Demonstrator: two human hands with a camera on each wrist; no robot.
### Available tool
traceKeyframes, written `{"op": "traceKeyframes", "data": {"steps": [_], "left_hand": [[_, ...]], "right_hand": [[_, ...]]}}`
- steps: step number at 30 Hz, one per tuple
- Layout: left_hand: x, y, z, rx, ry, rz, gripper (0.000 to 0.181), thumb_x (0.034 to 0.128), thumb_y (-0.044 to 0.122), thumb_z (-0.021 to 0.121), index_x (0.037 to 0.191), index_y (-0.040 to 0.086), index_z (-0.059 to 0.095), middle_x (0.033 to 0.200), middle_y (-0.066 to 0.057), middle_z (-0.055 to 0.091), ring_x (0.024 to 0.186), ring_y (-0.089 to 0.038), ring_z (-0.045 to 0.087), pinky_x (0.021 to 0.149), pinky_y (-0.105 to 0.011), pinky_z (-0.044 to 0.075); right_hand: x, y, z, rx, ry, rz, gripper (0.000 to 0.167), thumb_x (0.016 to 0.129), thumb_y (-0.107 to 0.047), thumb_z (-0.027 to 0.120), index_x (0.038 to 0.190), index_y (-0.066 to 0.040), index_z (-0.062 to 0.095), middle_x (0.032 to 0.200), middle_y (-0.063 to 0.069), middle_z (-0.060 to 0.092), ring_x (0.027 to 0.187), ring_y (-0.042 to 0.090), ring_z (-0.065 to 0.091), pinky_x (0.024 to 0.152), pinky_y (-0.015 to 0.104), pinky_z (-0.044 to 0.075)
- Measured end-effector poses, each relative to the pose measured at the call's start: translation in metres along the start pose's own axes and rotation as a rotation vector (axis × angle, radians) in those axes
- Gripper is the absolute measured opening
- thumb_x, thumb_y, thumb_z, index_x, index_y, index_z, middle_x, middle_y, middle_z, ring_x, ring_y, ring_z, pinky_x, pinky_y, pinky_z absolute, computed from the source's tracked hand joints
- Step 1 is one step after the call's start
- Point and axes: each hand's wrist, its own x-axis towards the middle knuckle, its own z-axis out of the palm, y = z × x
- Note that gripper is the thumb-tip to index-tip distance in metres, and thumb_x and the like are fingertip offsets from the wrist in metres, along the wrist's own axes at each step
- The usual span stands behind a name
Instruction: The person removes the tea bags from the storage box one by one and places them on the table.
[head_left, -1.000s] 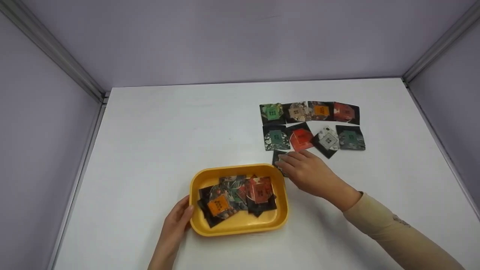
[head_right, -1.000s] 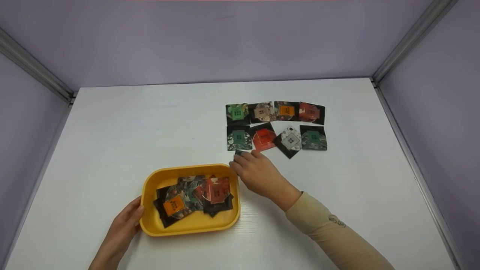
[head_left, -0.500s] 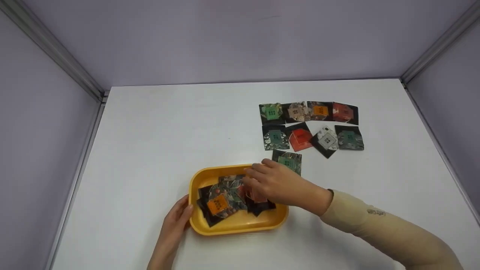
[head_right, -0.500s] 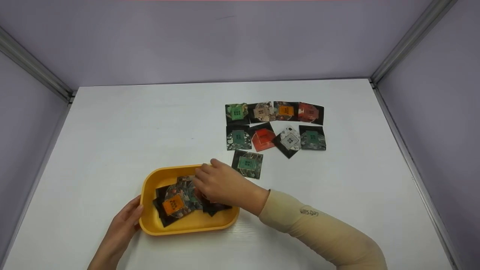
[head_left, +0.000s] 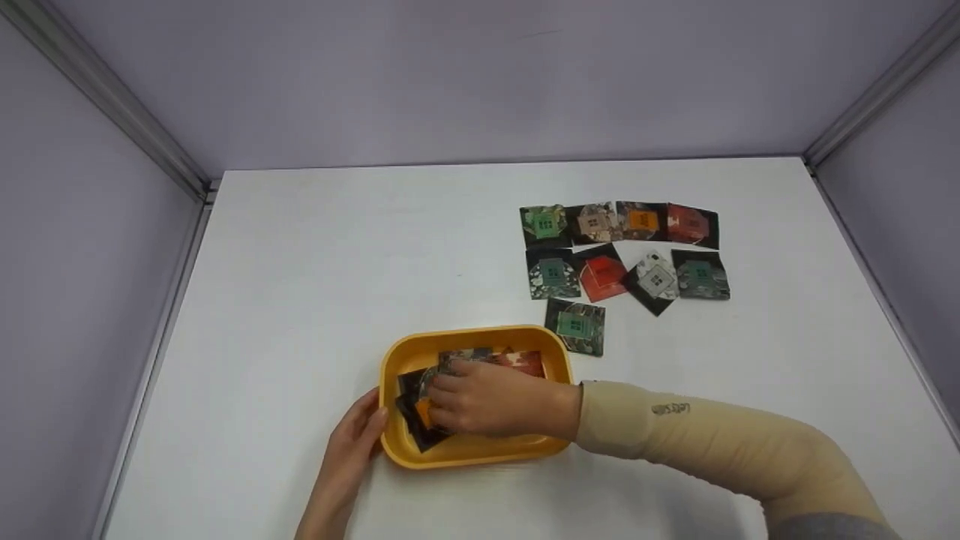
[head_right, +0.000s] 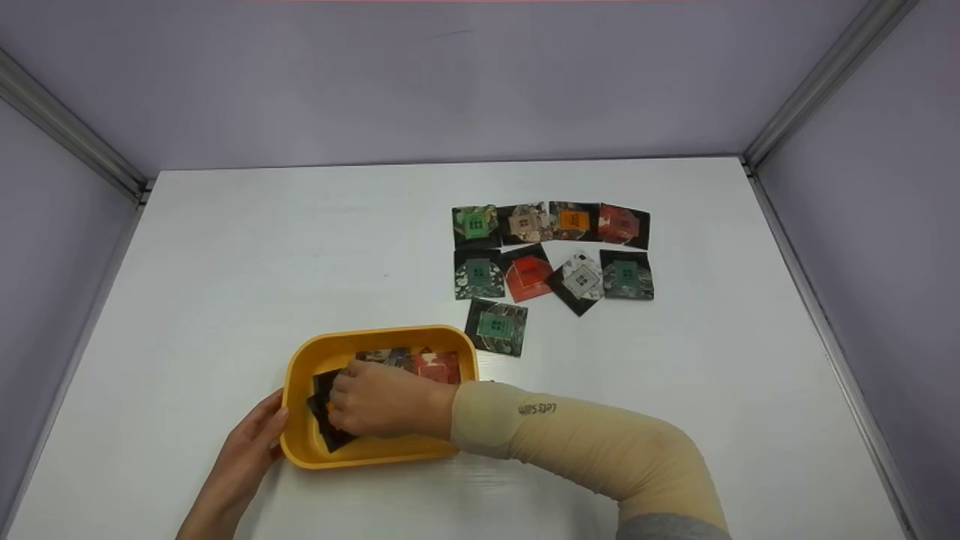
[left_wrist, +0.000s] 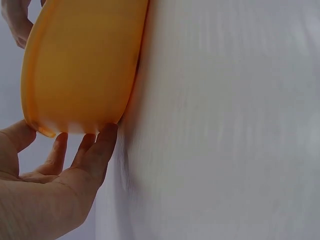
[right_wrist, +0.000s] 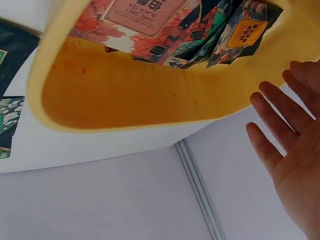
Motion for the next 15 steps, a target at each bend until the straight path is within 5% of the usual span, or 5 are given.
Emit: {"op": "traceKeyframes", "data": {"steps": [7,15], "left_hand": [[-0.002,-0.001,0.001,-0.007,-0.007,0.043,0.076,0.0963,0.051,0.059,0.152,0.004,0.036,0.157,-0.019,0.032,0.142,-0.033,0.034,0.112,-0.047,0.036],[-0.002,-0.001,0.001,0.004,-0.01,0.046,0.072,0.0984,0.048,0.057,0.152,0.006,0.036,0.157,-0.018,0.034,0.141,-0.032,0.037,0.111,-0.048,0.037]], "right_hand": [[0.02,-0.004,0.01,-0.009,-0.112,-0.074,0.031,0.101,-0.03,0.059,0.13,-0.021,0.062,0.13,-0.003,0.063,0.119,0.014,0.056,0.104,0.028,0.043],[0.028,-0.005,0.024,-0.001,-0.202,-0.038,0.047,0.099,-0.033,0.061,0.143,-0.021,0.051,0.145,-0.001,0.053,0.13,0.017,0.05,0.113,0.034,0.036]]}}
